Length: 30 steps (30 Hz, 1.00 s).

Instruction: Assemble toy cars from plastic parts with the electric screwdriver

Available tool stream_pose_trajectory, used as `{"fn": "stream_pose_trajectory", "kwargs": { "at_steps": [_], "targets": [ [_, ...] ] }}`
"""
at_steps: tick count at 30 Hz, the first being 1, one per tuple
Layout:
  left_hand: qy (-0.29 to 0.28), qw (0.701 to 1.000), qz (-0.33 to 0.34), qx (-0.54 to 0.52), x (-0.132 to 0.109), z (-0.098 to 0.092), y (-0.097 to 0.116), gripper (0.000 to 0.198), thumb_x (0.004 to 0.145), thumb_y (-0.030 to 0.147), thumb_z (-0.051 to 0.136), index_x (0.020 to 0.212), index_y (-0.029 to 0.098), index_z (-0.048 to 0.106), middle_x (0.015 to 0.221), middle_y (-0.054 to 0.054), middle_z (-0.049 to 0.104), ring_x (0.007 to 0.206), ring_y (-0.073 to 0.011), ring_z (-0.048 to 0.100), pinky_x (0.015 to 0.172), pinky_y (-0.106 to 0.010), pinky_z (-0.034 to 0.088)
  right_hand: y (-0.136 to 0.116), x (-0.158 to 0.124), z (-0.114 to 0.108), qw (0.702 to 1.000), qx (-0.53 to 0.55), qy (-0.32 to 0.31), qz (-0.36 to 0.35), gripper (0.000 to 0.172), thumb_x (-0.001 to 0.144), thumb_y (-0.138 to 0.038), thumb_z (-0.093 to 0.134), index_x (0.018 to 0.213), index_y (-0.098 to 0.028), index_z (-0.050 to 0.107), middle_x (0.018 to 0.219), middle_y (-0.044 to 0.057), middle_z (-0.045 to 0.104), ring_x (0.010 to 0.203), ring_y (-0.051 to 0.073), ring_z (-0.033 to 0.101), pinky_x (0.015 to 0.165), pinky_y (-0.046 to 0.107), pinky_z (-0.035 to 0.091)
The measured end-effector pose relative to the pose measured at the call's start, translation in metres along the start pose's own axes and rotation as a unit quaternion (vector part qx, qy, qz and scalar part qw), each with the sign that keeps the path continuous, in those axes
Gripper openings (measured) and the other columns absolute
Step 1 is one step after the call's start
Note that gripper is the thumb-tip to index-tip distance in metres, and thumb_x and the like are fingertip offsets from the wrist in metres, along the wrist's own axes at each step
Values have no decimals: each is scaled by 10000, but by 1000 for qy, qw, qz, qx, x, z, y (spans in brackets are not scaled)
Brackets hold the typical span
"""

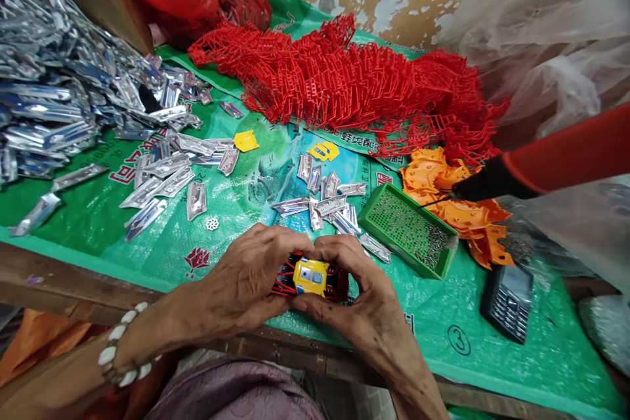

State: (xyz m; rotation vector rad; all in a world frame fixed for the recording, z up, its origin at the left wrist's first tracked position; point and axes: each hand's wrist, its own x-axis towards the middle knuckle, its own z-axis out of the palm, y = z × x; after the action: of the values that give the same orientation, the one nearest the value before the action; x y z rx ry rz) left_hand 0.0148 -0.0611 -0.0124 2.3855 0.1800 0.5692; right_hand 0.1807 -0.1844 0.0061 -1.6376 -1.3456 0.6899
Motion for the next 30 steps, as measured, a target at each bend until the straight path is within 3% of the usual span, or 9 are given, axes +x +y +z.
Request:
{"fn": "stream_pose_trajectory", "kwargs": {
  "at_steps": [5,12,25,30],
  "targets": [
    [1,1000,-1,-2,-2,1,-2,414,926,203,592,1281,224,381,1143,-57,644,1006,-224,642,879,-361,480,3,4,1,1000,4,-1,0,288,723,-235,863,923,-224,656,921,5,689,874,195,644,763,329,498],
    [-22,999,-48,6,-10,4,-8,500,930,323,647,1335,251,361,1215,-73,600,1068,-247,622,925,-382,506,8,3,5,996,-2,32,-83,329,768,-389,834,1000,-224,668,935,21,727,905,202,664,802,365,528],
    [-51,995,-84,-29,-12,0,-5,552,936,315,665,1385,269,347,1275,-83,571,1135,-252,580,965,-399,484,4,-4,10,998,-16,43,-52,311,799,-302,804,1076,-244,678,1035,52,705,989,227,657,861,379,558],
    [-55,997,-30,-45,-5,-2,-4,459,986,282,610,1374,282,364,1292,-60,601,1183,-237,574,1032,-405,418,9,-7,13,996,45,72,-26,245,775,-304,826,968,-247,684,1013,35,676,966,203,653,834,345,562]
  ]
}}
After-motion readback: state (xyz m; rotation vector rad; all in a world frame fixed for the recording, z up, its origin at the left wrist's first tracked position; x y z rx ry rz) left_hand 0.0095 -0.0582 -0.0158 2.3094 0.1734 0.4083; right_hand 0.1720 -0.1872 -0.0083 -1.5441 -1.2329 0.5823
